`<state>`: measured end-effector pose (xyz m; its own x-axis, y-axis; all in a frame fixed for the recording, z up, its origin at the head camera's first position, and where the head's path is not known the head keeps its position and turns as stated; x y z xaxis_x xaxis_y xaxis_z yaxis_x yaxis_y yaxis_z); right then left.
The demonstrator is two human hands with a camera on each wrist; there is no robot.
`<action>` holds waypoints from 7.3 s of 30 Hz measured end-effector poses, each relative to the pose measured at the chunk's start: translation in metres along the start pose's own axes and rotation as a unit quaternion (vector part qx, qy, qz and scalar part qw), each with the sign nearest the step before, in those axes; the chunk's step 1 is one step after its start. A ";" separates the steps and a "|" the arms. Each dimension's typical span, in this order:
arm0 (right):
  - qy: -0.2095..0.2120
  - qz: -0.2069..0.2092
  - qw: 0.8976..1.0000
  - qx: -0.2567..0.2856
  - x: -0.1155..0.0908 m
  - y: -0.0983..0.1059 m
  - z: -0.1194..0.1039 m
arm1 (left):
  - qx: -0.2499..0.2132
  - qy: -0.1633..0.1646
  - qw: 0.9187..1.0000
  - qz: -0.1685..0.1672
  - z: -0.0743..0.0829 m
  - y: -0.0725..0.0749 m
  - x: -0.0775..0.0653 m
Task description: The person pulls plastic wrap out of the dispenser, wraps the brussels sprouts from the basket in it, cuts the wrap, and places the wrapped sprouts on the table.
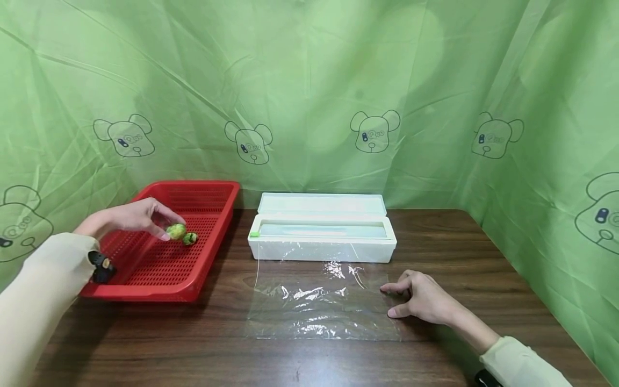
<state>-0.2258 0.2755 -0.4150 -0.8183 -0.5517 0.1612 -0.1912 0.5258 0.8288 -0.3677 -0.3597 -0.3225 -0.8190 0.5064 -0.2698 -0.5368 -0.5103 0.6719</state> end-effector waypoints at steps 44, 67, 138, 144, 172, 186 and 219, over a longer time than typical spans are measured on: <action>-0.012 -0.009 1.000 -0.001 0.002 -0.001 0.001 | 0.096 -0.125 0.987 -0.021 0.123 -0.041 0.015; 0.000 -0.008 1.000 0.000 0.002 -0.001 0.001 | 0.087 -0.183 0.978 -0.058 0.195 -0.114 0.020; 0.007 -0.004 1.000 -0.004 0.002 0.002 -0.001 | 0.174 -0.233 0.951 -0.102 0.206 -0.284 0.095; 0.015 0.017 1.000 0.007 0.000 0.008 -0.014 | 0.178 -0.228 0.952 -0.097 0.204 -0.284 0.096; 0.033 0.049 0.998 -0.026 -0.027 0.010 -0.026 | 0.195 -0.169 0.966 -0.014 0.138 -0.255 -0.008; 0.184 0.017 0.982 -0.029 -0.034 -0.013 -0.037 | 0.190 -0.212 0.959 0.002 0.129 -0.255 -0.011; 0.151 0.021 0.988 0.017 -0.022 0.003 -0.041 | 0.125 -0.211 0.969 0.038 0.124 -0.250 -0.010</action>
<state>-0.1862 0.2626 -0.3946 -0.6281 -0.6938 0.3523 -0.1822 0.5713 0.8003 -0.2002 -0.1505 -0.4020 -0.6699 0.7402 0.0585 -0.3688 -0.4001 0.8390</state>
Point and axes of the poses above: each hand's wrist, its own x-axis towards the middle knuckle, its own y-axis out of the back of the hand, z = x × y, the point moved 4 cm from there along x, towards the middle knuckle, and after that the axes turned 7 degrees about y, right-handed, at the moved point
